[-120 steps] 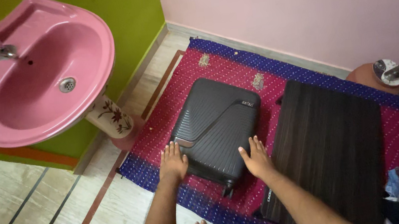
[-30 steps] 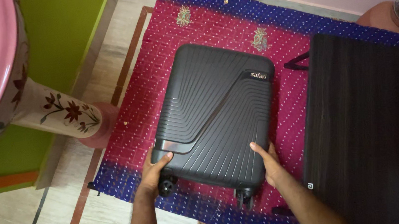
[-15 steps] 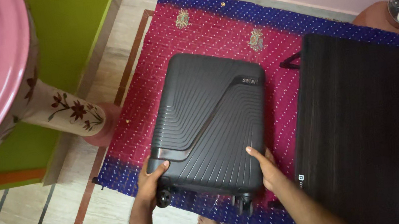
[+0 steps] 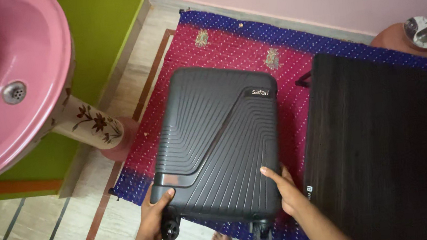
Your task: The person opens a suitcase, arranges the internal straps, and begins placing clothes inside.
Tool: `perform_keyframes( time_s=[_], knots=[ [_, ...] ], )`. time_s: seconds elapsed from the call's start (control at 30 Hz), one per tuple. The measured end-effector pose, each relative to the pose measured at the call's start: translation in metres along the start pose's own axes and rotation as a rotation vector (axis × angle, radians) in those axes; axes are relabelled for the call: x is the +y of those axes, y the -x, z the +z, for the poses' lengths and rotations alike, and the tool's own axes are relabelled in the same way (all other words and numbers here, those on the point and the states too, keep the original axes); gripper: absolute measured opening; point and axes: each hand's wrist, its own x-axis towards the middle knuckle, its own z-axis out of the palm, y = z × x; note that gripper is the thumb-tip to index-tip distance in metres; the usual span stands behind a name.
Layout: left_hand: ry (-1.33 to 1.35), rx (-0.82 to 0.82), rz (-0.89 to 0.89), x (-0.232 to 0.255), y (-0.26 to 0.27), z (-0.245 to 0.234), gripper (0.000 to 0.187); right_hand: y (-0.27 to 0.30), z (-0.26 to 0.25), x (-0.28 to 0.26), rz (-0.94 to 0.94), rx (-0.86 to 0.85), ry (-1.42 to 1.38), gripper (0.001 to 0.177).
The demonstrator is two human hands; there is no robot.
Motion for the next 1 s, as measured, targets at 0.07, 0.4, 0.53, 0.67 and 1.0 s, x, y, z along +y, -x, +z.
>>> perform_keyframes(
  time_s=[0.07, 0.4, 0.53, 0.67, 1.0],
  knots=[
    [0.031, -0.002, 0.027, 0.005, 0.015, 0.002, 0.062, 0.009, -0.004, -0.006, -0.018, -0.006, 0.018, 0.089],
    [0.017, 0.017, 0.027, 0.034, 0.078, 0.019, 0.065, 0.071, -0.022, -0.04, -0.008, 0.023, 0.009, 0.108],
    [0.047, 0.03, 0.059, 0.036, 0.087, 0.022, 0.07, 0.088, -0.032, -0.051, 0.026, 0.015, 0.034, 0.111],
    [0.094, 0.013, 0.083, 0.038, 0.095, 0.025, 0.07, 0.096, -0.043, -0.054, 0.051, 0.053, 0.071, 0.12],
    [0.122, -0.042, 0.169, 0.036, 0.111, 0.06, 0.065, 0.135, -0.078, -0.082, -0.096, 0.053, 0.001, 0.117]
  ],
)
